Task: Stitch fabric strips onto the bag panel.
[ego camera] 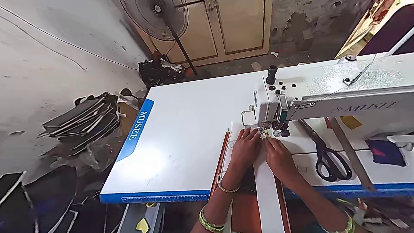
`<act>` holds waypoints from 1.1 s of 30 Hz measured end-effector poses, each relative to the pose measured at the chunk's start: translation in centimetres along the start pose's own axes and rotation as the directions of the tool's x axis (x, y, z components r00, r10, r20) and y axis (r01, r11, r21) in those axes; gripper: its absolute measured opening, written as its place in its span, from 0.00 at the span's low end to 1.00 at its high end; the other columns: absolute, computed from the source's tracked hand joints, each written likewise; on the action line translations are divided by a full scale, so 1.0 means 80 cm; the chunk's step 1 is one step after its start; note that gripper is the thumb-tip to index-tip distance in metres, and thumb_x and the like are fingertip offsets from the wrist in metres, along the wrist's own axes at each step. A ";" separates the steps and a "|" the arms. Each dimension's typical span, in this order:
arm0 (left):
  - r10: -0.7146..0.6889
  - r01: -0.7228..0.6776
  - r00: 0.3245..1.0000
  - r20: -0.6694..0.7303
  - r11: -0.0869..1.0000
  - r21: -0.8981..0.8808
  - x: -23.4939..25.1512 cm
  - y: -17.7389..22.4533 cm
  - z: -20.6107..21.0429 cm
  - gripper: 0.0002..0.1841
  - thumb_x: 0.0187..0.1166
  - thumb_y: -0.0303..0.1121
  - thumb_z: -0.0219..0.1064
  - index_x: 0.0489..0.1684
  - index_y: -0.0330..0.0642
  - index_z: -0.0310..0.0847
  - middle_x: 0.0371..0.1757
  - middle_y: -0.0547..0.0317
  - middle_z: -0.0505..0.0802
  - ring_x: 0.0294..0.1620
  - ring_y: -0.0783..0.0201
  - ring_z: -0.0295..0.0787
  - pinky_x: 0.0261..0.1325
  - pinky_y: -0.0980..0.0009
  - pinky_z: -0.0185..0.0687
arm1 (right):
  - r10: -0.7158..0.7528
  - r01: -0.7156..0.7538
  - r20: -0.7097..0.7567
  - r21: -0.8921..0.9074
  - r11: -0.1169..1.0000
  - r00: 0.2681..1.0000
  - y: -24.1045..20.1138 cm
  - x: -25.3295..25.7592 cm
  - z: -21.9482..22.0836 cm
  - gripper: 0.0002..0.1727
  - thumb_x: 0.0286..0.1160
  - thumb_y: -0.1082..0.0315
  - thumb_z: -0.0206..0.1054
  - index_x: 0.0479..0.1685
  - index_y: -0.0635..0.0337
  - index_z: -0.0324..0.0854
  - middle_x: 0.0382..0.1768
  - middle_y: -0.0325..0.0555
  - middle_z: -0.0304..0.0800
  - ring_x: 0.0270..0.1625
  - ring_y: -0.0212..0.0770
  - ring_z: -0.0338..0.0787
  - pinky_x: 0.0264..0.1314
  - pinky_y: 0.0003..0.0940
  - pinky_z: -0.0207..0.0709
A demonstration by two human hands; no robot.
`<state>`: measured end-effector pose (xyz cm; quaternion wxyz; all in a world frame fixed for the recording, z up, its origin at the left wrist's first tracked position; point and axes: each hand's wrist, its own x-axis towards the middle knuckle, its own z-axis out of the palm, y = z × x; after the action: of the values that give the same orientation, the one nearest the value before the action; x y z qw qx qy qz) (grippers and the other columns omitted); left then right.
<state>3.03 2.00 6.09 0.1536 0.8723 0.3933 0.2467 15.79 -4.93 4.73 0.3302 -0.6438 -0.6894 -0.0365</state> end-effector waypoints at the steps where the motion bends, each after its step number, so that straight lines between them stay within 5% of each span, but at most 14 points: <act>1: -0.004 0.004 1.000 0.003 1.000 -0.002 0.001 0.000 -0.001 0.17 0.87 0.32 0.55 0.54 0.32 0.91 0.69 0.42 0.91 0.76 0.37 0.82 0.84 0.41 0.64 | 0.011 -0.011 0.015 -0.005 1.000 1.000 -0.001 0.001 -0.001 0.17 0.66 0.86 0.63 0.54 0.78 0.88 0.56 0.68 0.92 0.56 0.64 0.94 0.58 0.48 0.87; 19: 0.058 -0.058 0.998 0.009 0.998 0.002 0.018 -0.021 -0.004 0.19 0.88 0.34 0.54 0.52 0.33 0.92 0.65 0.45 0.93 0.74 0.42 0.85 0.82 0.45 0.69 | 0.039 -0.039 0.005 -0.090 0.995 0.999 -0.010 0.020 0.010 0.14 0.66 0.85 0.64 0.49 0.79 0.88 0.50 0.68 0.93 0.51 0.62 0.95 0.53 0.45 0.88; 21: 0.052 -0.052 0.998 0.018 0.999 0.001 0.017 -0.020 -0.005 0.19 0.88 0.34 0.53 0.53 0.33 0.91 0.66 0.45 0.93 0.75 0.42 0.85 0.82 0.44 0.68 | 0.047 -0.047 0.001 -0.054 0.997 0.999 -0.009 0.019 0.008 0.14 0.66 0.85 0.64 0.49 0.79 0.89 0.50 0.68 0.93 0.51 0.62 0.95 0.52 0.45 0.88; 24: 0.087 -0.087 0.996 -0.009 0.996 0.018 0.014 -0.018 -0.003 0.18 0.87 0.32 0.55 0.54 0.32 0.91 0.66 0.43 0.93 0.74 0.38 0.84 0.81 0.41 0.68 | 0.063 -0.079 0.106 0.155 0.985 0.992 -0.001 0.004 -0.017 0.17 0.70 0.84 0.61 0.57 0.76 0.88 0.62 0.68 0.90 0.62 0.65 0.92 0.62 0.49 0.86; 28: 0.205 -0.200 0.978 -0.044 0.974 0.103 0.000 -0.012 -0.005 0.15 0.83 0.27 0.58 0.53 0.32 0.92 0.63 0.46 0.94 0.71 0.40 0.87 0.79 0.43 0.72 | -0.199 0.148 0.136 0.319 0.936 0.970 0.021 -0.070 -0.047 0.25 0.61 0.72 0.60 0.60 0.62 0.91 0.70 0.59 0.87 0.76 0.58 0.84 0.78 0.49 0.76; 33: 0.060 -0.077 0.973 0.223 0.995 0.070 -0.019 -0.001 -0.023 0.26 0.90 0.39 0.49 0.81 0.35 0.74 0.84 0.46 0.77 0.88 0.45 0.67 0.90 0.44 0.51 | -0.475 0.416 0.118 0.335 0.846 0.872 0.027 -0.101 -0.061 0.23 0.78 0.58 0.55 0.65 0.53 0.87 0.73 0.51 0.86 0.83 0.49 0.77 0.90 0.47 0.58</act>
<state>1.06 1.02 7.10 0.1536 0.9126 0.3528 0.1380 19.40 -13.86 3.64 0.3362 -0.4081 -0.8469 0.0560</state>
